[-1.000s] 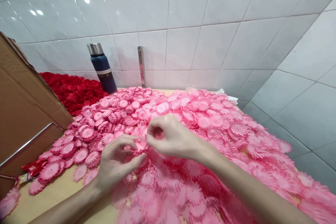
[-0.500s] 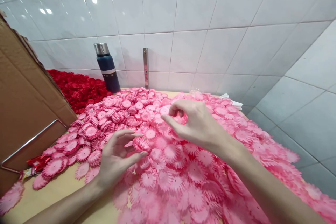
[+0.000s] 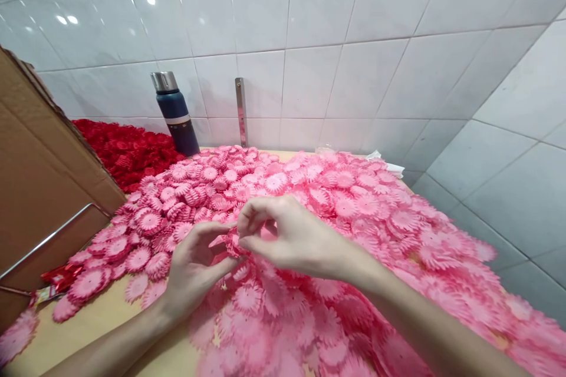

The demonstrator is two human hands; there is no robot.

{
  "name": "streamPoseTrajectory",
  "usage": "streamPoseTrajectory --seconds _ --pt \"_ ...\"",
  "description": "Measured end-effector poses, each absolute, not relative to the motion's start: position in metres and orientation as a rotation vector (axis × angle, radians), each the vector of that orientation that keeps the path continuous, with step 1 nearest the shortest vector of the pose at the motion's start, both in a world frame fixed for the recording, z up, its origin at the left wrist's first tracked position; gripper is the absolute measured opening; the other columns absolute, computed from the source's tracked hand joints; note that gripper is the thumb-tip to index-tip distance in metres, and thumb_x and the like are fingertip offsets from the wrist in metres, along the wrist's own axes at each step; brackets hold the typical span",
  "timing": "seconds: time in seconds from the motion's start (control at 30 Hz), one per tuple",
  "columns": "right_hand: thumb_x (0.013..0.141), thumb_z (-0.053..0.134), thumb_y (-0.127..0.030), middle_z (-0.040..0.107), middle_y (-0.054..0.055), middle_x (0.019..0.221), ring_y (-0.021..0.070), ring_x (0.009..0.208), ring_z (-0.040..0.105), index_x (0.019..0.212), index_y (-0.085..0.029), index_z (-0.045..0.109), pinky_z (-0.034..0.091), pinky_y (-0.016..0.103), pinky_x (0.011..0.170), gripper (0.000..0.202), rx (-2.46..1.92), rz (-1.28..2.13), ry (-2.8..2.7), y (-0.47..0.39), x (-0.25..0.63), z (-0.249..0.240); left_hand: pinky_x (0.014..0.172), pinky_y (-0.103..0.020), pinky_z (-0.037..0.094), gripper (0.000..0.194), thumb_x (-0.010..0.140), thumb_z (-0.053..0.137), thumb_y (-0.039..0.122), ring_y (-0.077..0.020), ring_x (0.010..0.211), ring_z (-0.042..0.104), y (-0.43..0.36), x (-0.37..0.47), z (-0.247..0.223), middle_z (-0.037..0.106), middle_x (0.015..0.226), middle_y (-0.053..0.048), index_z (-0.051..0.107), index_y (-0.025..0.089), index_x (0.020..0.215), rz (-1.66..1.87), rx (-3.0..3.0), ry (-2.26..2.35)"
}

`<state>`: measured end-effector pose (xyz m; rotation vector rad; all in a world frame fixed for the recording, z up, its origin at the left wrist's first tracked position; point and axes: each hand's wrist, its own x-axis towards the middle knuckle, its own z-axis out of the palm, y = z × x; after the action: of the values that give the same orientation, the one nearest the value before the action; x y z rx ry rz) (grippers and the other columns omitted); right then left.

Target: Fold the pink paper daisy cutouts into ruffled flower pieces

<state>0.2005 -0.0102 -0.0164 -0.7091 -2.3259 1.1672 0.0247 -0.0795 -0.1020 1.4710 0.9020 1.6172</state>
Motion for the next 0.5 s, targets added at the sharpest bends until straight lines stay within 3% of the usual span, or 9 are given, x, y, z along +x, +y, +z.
streamPoseTrajectory --seconds 0.23,0.5 --pt "0.080 0.058 -0.009 0.068 0.002 0.083 0.0150 0.077 0.065 0.083 -0.017 0.060 0.053 0.028 0.071 0.009 -0.677 1.202 -2.299 -0.0104 0.1988 -0.0201 0.086 -0.036 0.062 0.030 0.078 0.074 0.015 -0.0198 0.094 0.072 -0.0793 0.0255 -0.1014 0.072 0.105 -0.007 0.063 0.019 0.106 1.599 1.479 0.975" --pt "0.076 0.058 -0.008 0.065 0.002 0.079 0.0156 0.073 0.062 0.080 -0.017 0.058 0.051 0.029 0.067 0.010 -0.741 1.200 -2.274 -0.0086 0.1992 -0.0207 0.088 -0.037 0.061 0.030 0.078 0.072 0.008 -0.0213 0.104 0.069 -0.0809 0.0240 -0.1009 0.070 0.116 -0.007 0.070 0.024 0.103 1.567 1.506 0.956"
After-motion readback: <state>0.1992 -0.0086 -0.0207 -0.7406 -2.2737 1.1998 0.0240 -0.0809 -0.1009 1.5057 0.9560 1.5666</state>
